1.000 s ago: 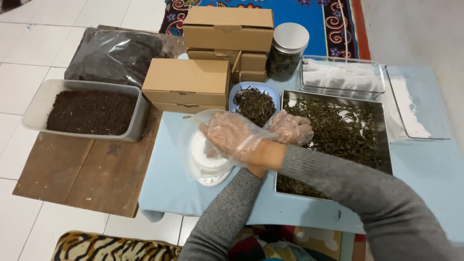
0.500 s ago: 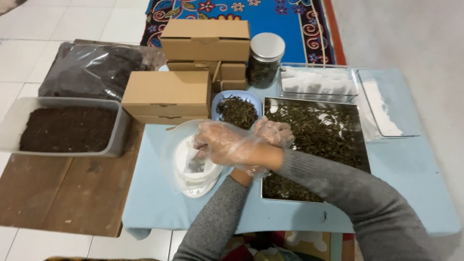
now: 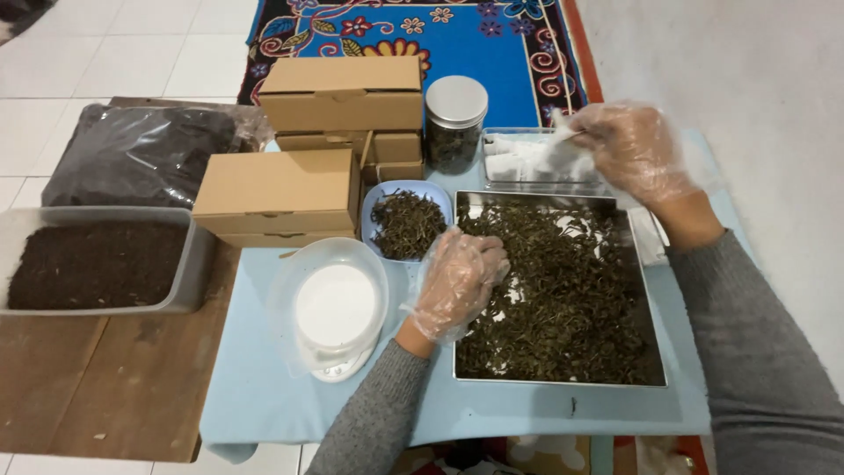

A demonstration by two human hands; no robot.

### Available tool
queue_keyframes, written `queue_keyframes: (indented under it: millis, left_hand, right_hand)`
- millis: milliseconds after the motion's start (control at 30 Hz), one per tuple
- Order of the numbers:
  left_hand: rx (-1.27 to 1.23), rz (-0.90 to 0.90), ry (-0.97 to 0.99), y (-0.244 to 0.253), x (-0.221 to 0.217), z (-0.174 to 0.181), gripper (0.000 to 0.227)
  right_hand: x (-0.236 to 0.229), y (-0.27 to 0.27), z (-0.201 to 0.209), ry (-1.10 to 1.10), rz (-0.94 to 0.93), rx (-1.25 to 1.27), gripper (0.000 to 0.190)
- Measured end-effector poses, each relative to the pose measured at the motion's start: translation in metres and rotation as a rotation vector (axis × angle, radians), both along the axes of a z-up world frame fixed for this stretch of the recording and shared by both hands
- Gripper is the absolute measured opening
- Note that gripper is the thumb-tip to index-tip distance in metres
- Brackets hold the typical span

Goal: Filling small tea bags with loose tea leaves manually from a tray using a small scoop.

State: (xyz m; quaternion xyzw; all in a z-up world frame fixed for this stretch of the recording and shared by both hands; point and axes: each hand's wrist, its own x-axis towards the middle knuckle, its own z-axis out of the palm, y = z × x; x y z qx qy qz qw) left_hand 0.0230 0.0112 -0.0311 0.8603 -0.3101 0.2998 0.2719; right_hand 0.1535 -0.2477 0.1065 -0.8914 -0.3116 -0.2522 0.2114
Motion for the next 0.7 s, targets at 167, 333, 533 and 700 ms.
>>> queue_keyframes:
  millis: [167, 333, 533, 700]
  left_hand:
    - [-0.139, -0.071, 0.0, 0.002, -0.006, 0.033, 0.017]
    - [-0.167, -0.036, 0.011, -0.013, 0.004, -0.031, 0.017]
    - [-0.219, -0.085, -0.01, -0.004, -0.004, 0.028, 0.015]
    - [-0.21, -0.107, -0.036, 0.003, -0.012, 0.063, 0.014]
  right_hand:
    - [0.0, -0.007, -0.001, 0.307, -0.285, -0.215, 0.019]
    - [0.015, -0.006, -0.029, 0.39, -0.302, -0.335, 0.013]
    - [0.039, -0.026, -0.063, 0.4, -0.343, -0.39, 0.02]
    - [0.018, -0.038, -0.026, 0.366, -0.389, -0.38, 0.03]
